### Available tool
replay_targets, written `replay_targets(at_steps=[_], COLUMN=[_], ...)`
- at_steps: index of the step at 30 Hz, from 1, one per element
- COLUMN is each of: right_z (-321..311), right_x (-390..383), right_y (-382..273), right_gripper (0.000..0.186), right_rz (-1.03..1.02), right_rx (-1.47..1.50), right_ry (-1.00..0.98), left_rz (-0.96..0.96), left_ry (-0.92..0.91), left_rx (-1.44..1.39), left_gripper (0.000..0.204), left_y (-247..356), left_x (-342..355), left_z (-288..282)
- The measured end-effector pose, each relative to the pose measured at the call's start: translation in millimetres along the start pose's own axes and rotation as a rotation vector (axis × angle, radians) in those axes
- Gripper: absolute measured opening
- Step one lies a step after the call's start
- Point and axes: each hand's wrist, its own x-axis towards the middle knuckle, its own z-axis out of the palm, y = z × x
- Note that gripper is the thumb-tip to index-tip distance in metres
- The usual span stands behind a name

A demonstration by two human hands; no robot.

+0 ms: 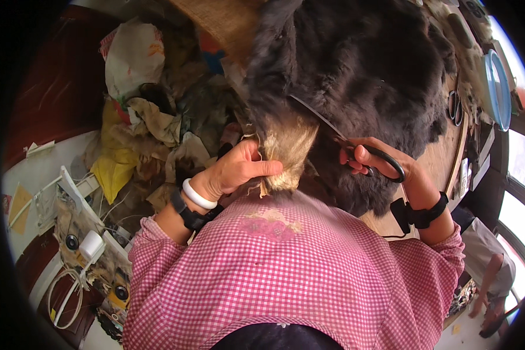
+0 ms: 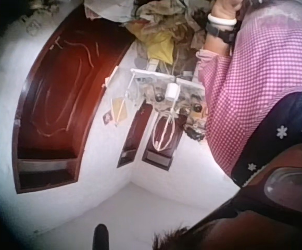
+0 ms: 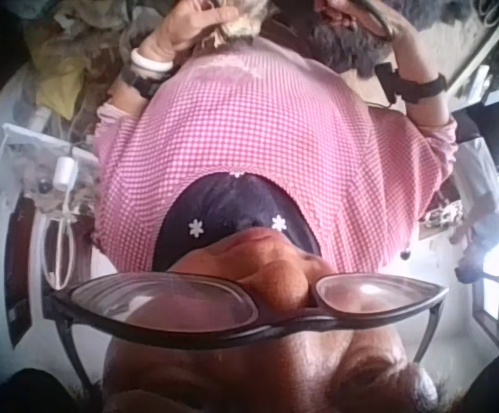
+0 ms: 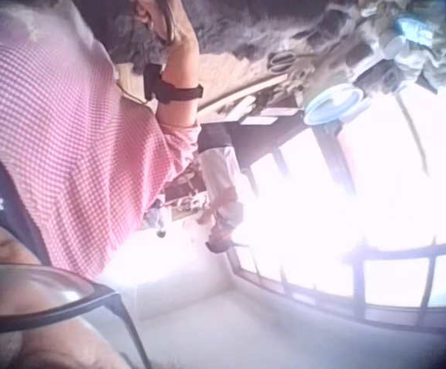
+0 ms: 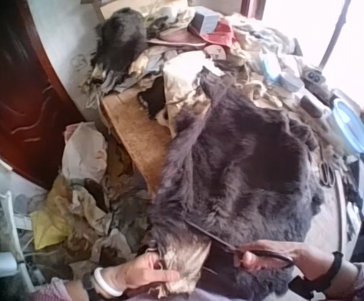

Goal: The recorder uses scissors to trim and shape large fur pelts on a workshop table.

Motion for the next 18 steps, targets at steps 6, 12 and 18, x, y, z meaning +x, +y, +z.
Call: replay_targets(at_steps=[6, 12, 18], right_z=[-2.9, -34.2, -45.8], right_x=[-11.4, 2.7, 41.7], right_y=[-11.5, -23.6, -58.3], right_gripper=[0.085, 0.082, 0.087], right_rz=[0.136, 0.091, 0.141], right_rx=[-0.133, -0.342, -0.442], right_ry=[0.091, -0.044, -0.167], left_rz=[-0.003, -0.088, -0.018], left_ry=[0.031, -0.039, 0.029], left_rx=[-0.033, -0.027, 0.023], left_gripper=[0.03, 0.034, 0.027], left_y=[-4.5, -13.3, -11.3], left_x=[-5.4, -4.4, -6.6], left_z=[-6.1, -16.5, -6.8])
